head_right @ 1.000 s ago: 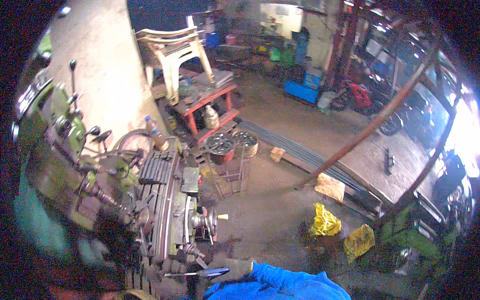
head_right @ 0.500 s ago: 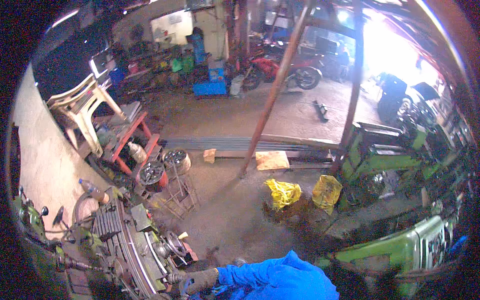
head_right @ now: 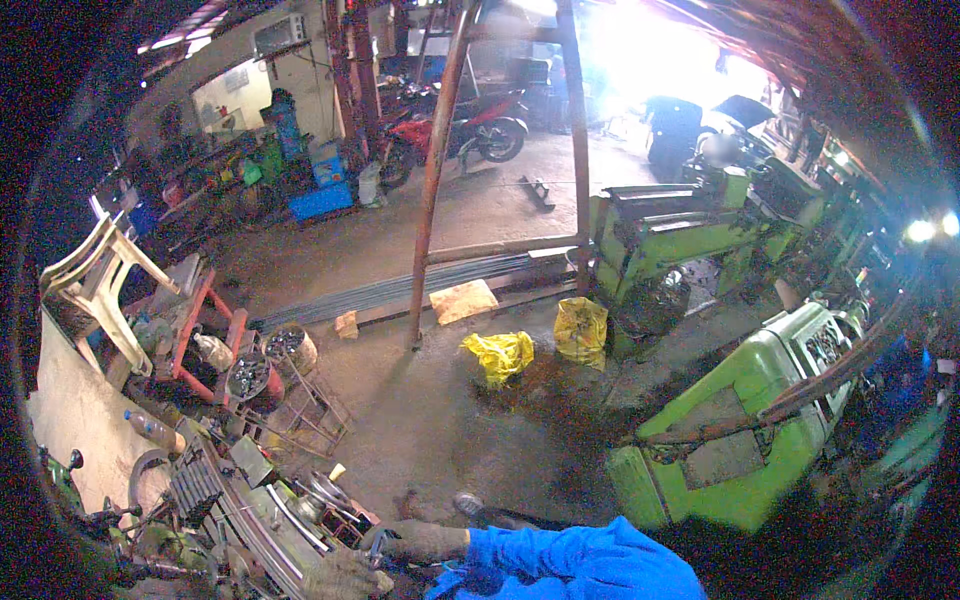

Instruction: The person operates a green vertical milling machine in a workshop. They use a wrench to tighten a component on the machine's spindle and then manipulate the machine's handwheels and levers to adjust the position of the milling head and table.

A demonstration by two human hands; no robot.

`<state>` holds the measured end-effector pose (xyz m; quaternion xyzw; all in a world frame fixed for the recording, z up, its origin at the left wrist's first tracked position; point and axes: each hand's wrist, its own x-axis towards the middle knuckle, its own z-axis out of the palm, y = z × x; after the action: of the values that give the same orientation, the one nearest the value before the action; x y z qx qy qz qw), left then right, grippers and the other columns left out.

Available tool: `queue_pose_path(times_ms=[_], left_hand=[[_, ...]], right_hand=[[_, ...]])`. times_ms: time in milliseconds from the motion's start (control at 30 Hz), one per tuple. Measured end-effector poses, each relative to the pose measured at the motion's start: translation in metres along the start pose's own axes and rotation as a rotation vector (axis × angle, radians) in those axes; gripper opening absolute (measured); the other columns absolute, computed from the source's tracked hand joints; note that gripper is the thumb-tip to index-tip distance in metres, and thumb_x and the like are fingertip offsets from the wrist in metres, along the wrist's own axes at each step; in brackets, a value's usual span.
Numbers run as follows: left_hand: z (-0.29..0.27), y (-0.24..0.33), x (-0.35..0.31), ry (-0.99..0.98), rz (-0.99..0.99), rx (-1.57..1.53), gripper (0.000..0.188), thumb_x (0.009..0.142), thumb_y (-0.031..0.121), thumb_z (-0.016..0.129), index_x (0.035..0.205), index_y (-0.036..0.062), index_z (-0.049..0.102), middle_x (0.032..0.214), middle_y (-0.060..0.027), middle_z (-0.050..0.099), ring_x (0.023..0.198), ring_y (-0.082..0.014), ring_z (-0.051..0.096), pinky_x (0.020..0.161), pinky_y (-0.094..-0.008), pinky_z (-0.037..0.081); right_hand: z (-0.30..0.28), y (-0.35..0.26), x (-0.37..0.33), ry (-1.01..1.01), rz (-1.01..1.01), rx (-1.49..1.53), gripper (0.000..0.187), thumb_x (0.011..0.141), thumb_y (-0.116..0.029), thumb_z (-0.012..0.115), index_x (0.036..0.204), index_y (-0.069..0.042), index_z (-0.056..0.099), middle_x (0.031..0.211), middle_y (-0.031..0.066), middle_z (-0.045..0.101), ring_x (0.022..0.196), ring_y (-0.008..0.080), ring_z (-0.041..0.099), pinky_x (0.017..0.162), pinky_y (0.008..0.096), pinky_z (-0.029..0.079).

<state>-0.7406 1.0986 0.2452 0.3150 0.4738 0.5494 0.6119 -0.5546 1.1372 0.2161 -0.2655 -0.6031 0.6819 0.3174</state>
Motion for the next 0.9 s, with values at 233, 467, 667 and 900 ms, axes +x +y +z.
queue_pose_path(times_ms=[233, 467, 667, 900], left_hand=[[0.006, -0.007, 0.003, -0.021, 0.010, -0.010, 0.030, 0.099, 0.036, 0.055, 0.109, 0.0083, 0.061, 0.084, -0.0030, 0.061, 0.073, -0.0134, 0.064, 0.056, -0.0284, 0.055], [0.022, -0.012, 0.028, 0.246, 0.085, -0.171, 0.031, 0.098, 0.037, 0.055, 0.108, 0.0086, 0.061, 0.084, -0.0028, 0.061, 0.072, -0.0129, 0.064, 0.055, -0.0272, 0.055], [0.014, -0.020, 0.027, 0.649, 0.141, -0.337, 0.031, 0.098, 0.037, 0.056, 0.108, 0.0088, 0.061, 0.084, -0.0027, 0.061, 0.072, -0.0125, 0.064, 0.054, -0.0262, 0.055], [0.004, -0.033, 0.030, 0.525, 0.158, -0.357, 0.035, 0.096, 0.035, 0.061, 0.119, 0.0077, 0.059, 0.093, -0.0096, 0.067, 0.069, -0.0162, 0.065, 0.055, -0.0247, 0.055]], right_hand=[[0.004, 0.022, -0.063, 0.192, -0.060, -0.448, 0.085, 0.080, -0.037, 0.080, 0.144, -0.001, 0.037, 0.121, 0.0222, 0.061, 0.112, 0.0315, 0.060, 0.093, 0.0377, 0.047], [-0.010, 0.072, -0.033, 0.436, 0.071, -0.470, 0.073, 0.079, -0.042, 0.080, 0.135, -0.007, 0.050, 0.111, 0.0147, 0.063, 0.097, 0.0263, 0.060, 0.085, 0.0387, 0.048], [-0.039, 0.066, -0.022, -0.005, 0.044, -0.380, 0.061, 0.084, -0.044, 0.073, 0.129, -0.007, 0.056, 0.113, 0.0195, 0.065, 0.103, 0.0358, 0.063, 0.091, 0.0430, 0.049], [-0.039, 0.117, -0.014, -0.156, -0.133, -0.483, 0.055, 0.090, -0.036, 0.067, 0.135, -0.008, 0.051, 0.118, 0.0208, 0.064, 0.105, 0.0384, 0.063, 0.093, 0.0451, 0.049]])
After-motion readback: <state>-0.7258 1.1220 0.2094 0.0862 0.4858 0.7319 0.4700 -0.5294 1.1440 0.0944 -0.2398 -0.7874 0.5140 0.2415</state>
